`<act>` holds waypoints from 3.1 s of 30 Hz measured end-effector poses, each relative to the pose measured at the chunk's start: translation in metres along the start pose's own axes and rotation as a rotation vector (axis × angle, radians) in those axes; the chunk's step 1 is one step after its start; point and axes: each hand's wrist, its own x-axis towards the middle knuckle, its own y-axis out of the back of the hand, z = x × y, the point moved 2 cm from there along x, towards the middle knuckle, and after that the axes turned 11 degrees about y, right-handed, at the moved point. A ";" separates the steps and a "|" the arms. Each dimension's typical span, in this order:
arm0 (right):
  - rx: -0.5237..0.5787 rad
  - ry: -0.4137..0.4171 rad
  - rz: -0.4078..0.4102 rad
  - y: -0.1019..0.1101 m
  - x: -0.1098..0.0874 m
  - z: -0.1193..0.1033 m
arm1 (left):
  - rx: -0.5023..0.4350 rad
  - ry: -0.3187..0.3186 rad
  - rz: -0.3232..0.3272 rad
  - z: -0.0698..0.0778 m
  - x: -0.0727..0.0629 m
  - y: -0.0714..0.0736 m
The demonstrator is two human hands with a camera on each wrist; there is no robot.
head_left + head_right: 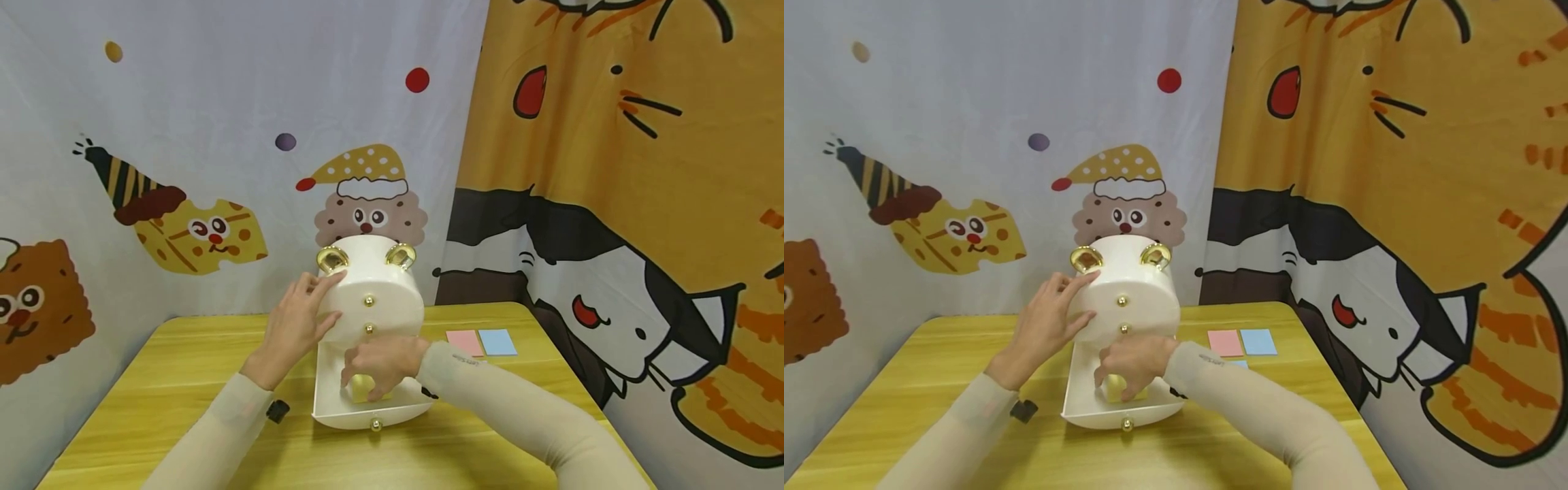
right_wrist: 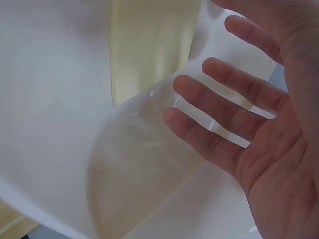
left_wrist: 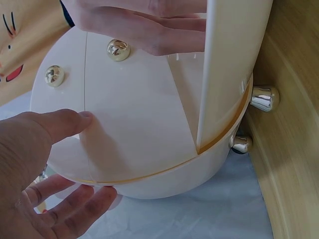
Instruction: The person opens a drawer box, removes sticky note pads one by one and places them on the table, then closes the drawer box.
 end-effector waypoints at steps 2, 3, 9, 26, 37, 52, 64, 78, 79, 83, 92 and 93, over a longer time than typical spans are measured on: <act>-0.030 0.002 -0.013 0.000 0.000 -0.001 | 0.001 0.004 -0.003 0.000 0.000 0.000; -0.045 0.001 -0.018 0.000 0.001 -0.001 | 0.002 0.004 -0.004 0.000 0.001 0.000; -0.129 -0.027 -0.059 -0.003 0.002 -0.004 | 0.006 -0.003 -0.002 0.001 0.000 0.001; -0.195 -0.068 -0.094 -0.009 0.004 -0.007 | 0.005 0.011 -0.011 0.001 0.000 0.000; -0.210 -0.092 -0.105 -0.012 0.007 -0.009 | 0.002 0.007 -0.010 0.000 -0.001 -0.001; -0.264 -0.083 -0.099 -0.012 0.006 -0.010 | 0.001 0.004 -0.006 0.000 -0.001 -0.001; -0.311 -0.070 -0.040 -0.004 -0.002 -0.011 | -0.002 0.014 -0.013 0.000 -0.001 -0.001; -0.246 -0.088 0.058 0.011 -0.011 -0.014 | -0.004 0.003 -0.007 -0.001 0.000 -0.002; -0.234 -0.088 0.065 0.012 -0.012 -0.015 | -0.004 0.002 -0.006 -0.001 0.000 -0.002; -0.191 -0.084 0.095 0.018 -0.017 -0.019 | -0.004 -0.003 -0.003 -0.002 -0.001 -0.003; -0.173 -0.093 0.141 0.030 -0.030 -0.026 | -0.002 0.001 -0.008 -0.001 -0.001 -0.002; -0.169 -0.095 0.147 0.031 -0.032 -0.027 | 0.001 0.001 -0.007 -0.001 -0.001 -0.002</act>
